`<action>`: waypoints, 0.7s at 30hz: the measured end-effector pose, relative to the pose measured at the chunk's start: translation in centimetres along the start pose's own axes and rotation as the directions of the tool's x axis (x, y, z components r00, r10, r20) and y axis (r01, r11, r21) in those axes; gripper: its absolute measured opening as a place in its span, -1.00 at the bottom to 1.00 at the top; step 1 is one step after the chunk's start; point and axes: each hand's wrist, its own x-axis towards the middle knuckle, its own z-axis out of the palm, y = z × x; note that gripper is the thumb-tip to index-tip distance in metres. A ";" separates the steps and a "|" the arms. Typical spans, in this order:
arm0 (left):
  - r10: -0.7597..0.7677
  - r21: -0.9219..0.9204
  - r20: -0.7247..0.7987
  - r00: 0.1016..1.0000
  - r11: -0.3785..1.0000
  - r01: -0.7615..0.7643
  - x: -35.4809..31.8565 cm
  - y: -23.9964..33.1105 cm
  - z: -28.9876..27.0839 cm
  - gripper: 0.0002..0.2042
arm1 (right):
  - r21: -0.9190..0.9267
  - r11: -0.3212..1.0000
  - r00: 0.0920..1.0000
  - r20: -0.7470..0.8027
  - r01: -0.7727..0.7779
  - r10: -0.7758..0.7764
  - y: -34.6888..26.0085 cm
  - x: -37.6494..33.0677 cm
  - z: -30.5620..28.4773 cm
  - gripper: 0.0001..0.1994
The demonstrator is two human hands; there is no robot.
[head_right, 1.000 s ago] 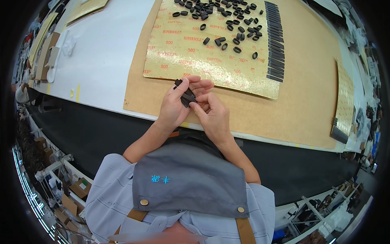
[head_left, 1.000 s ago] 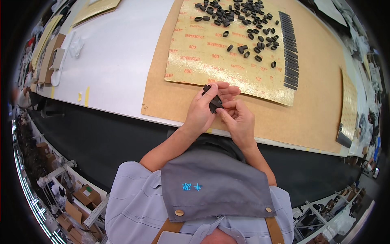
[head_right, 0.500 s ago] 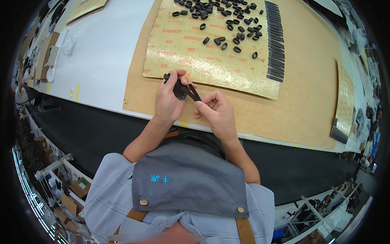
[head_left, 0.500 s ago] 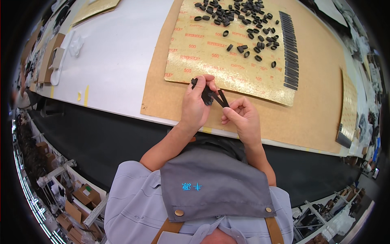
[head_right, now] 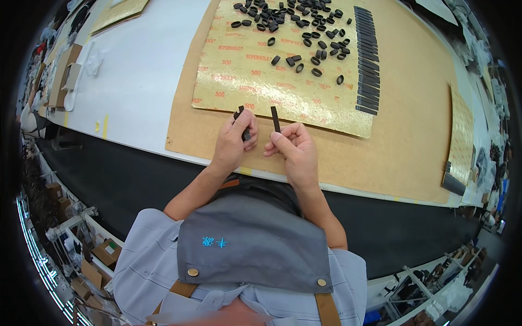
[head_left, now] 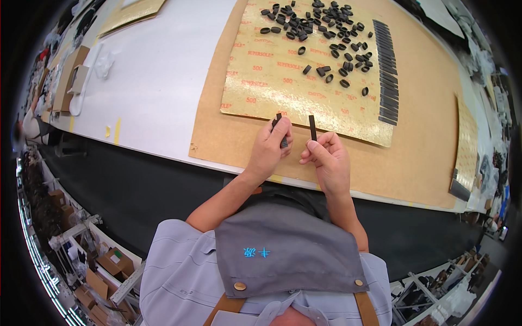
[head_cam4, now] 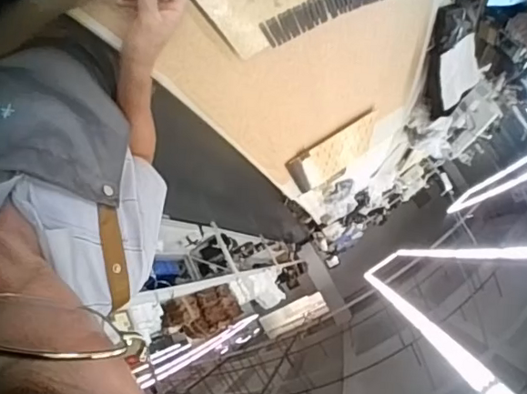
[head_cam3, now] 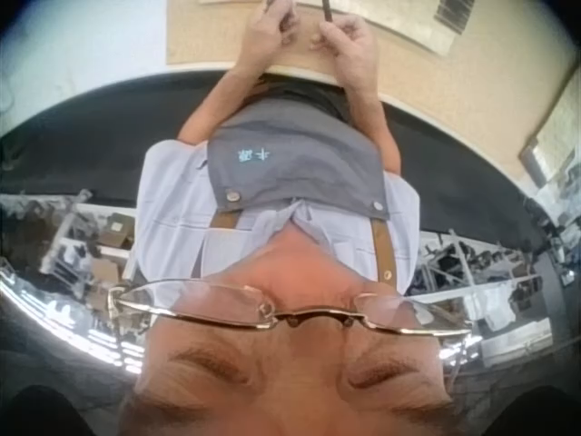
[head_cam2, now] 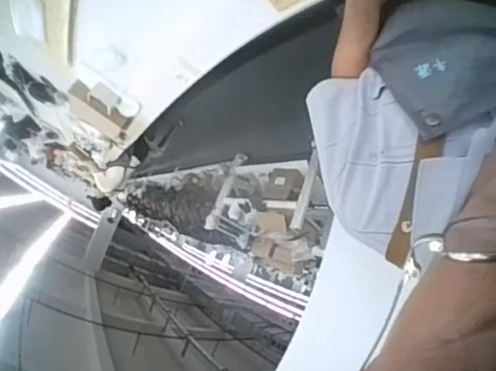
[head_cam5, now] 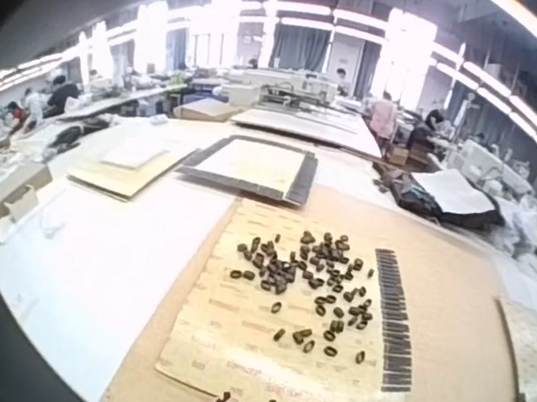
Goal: Manually assemble small leather loops by inserting material strips into them.
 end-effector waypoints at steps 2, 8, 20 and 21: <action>0.054 -0.049 -0.012 0.998 0.997 -0.054 -0.1 0.7 0.2 -0.73 | 0.080 0.995 0.998 0.034 -0.055 0.053 -0.4 0.0 -0.5 -0.89; -0.111 -0.051 0.066 0.992 0.992 0.114 -0.9 2.0 0.0 -0.75 | 0.083 0.994 0.997 0.040 -0.070 0.066 -0.7 -0.2 -1.0 -0.90; -0.157 0.169 -0.012 0.988 0.973 0.157 -1.2 1.7 -0.2 -0.85 | -0.014 0.999 0.998 0.042 -0.053 0.053 -0.6 -0.5 -1.2 -0.81; -0.134 0.201 -0.019 0.991 0.970 0.135 -1.2 1.7 -0.2 -0.85 | -0.034 0.999 0.998 0.051 -0.042 0.044 -0.6 -0.5 -1.1 -0.81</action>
